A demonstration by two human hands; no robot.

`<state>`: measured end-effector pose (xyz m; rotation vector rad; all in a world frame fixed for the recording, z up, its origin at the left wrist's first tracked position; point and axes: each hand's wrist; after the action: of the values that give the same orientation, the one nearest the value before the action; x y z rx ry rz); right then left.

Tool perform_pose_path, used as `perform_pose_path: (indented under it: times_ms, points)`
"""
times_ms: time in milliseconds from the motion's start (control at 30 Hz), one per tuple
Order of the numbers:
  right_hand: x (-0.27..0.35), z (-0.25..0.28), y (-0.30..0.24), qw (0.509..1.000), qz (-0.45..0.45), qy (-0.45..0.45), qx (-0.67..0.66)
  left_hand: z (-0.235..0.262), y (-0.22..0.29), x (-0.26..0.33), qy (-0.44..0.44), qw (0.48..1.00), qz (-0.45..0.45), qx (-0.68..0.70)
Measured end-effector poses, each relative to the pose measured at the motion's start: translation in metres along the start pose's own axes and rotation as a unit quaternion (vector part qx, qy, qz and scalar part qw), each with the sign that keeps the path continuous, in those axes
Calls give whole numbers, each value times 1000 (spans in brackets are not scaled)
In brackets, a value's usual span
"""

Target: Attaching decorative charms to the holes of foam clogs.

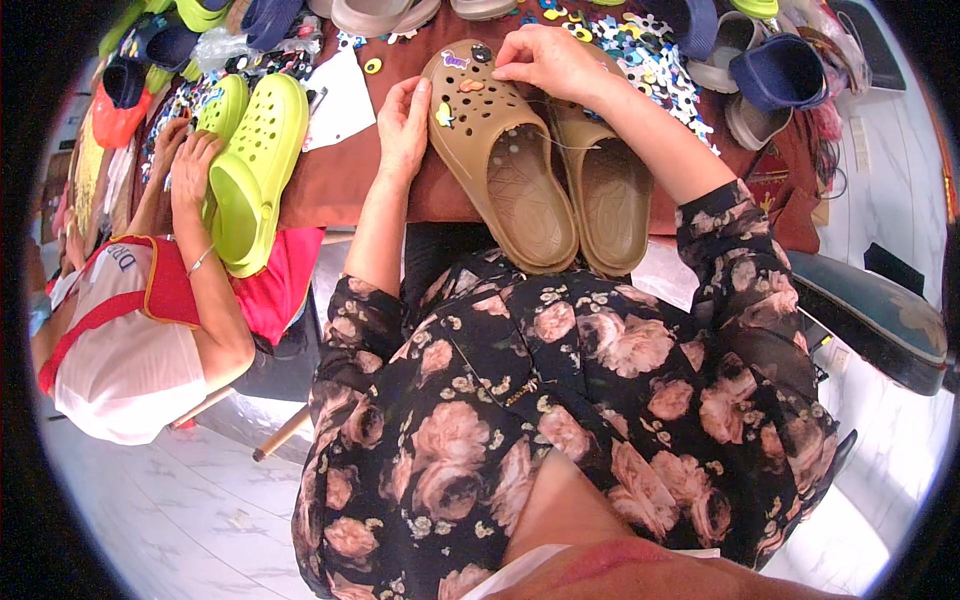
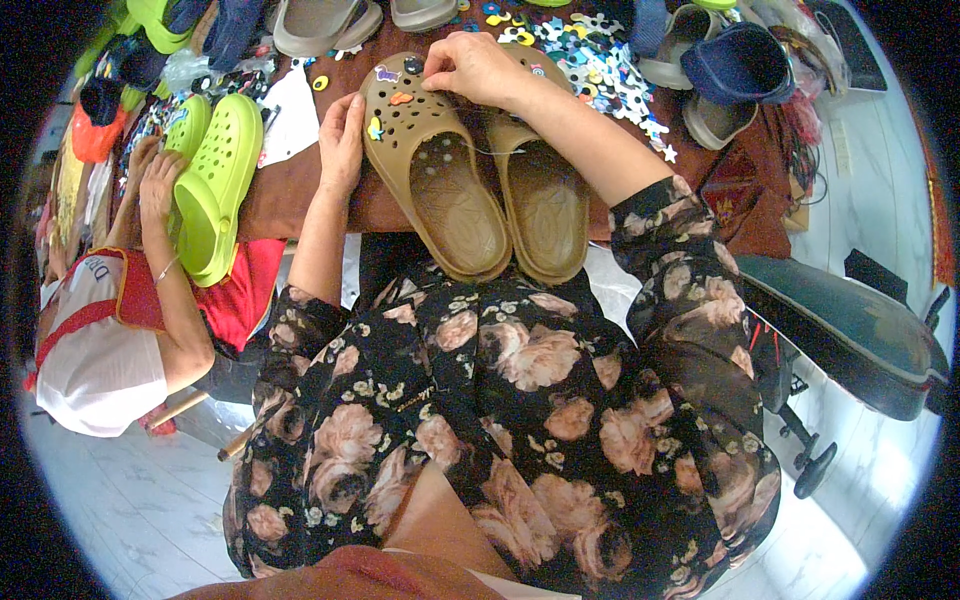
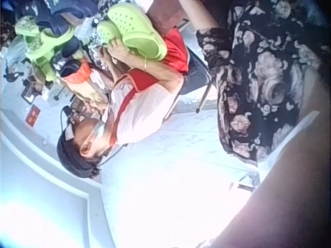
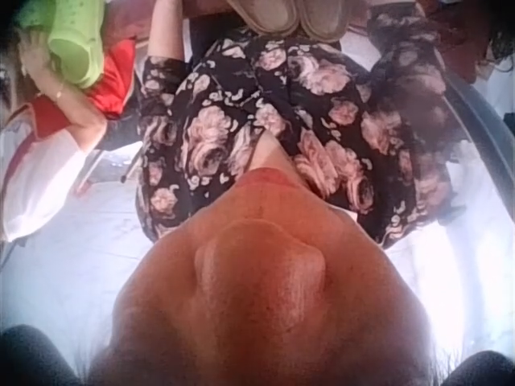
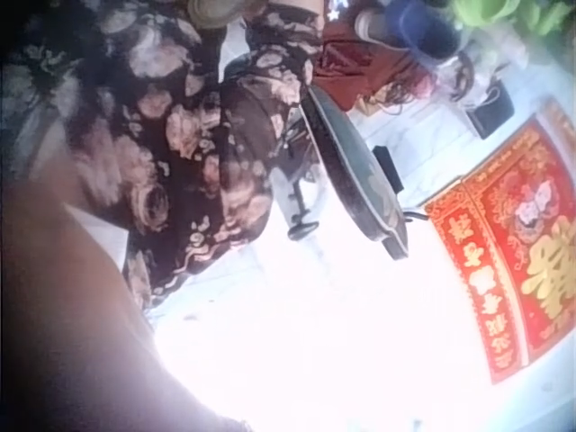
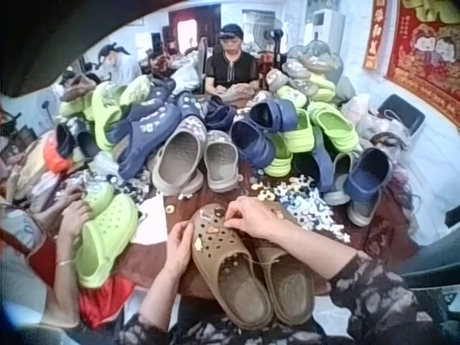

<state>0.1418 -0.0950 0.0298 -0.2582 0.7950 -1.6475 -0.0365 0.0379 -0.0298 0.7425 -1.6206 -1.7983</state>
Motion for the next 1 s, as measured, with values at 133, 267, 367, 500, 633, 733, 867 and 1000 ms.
perform_pose_path:
  times_ms: [133,267,367,500,633,733,867,1000]
  points:
    - [-1,-2,10,988,-103,-40,-108,2,0,1,-1,1000,1,-5]
    - [3,0,11,975,-131,-62,-166,2,0,2,0,1000,2,11]
    - [1,2,4,969,-148,-64,-188,2,3,1,-7,1000,11,9]
    - [-8,7,-5,959,-199,-118,-165,4,-2,1,2,1000,-2,-2]
    - [-13,3,4,939,-253,-125,-195,0,2,1,-7,1000,-12,-1]
    - [-13,2,7,920,-268,-113,-262,2,6,0,-15,1000,20,11]
    - [-20,5,7,900,-288,-190,-265,7,14,-12,-54,988,116,91]
    - [-21,7,14,903,-292,-196,-246,-7,53,-35,-65,982,122,-129]
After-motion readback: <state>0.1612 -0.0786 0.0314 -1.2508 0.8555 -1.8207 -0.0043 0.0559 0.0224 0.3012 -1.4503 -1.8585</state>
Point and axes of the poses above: each hand's wrist, its own x-axis away from the middle knuckle, its own z-axis out of the back of the hand, y = z × x, and after that the axes turned 2 degrees about z, right-handed
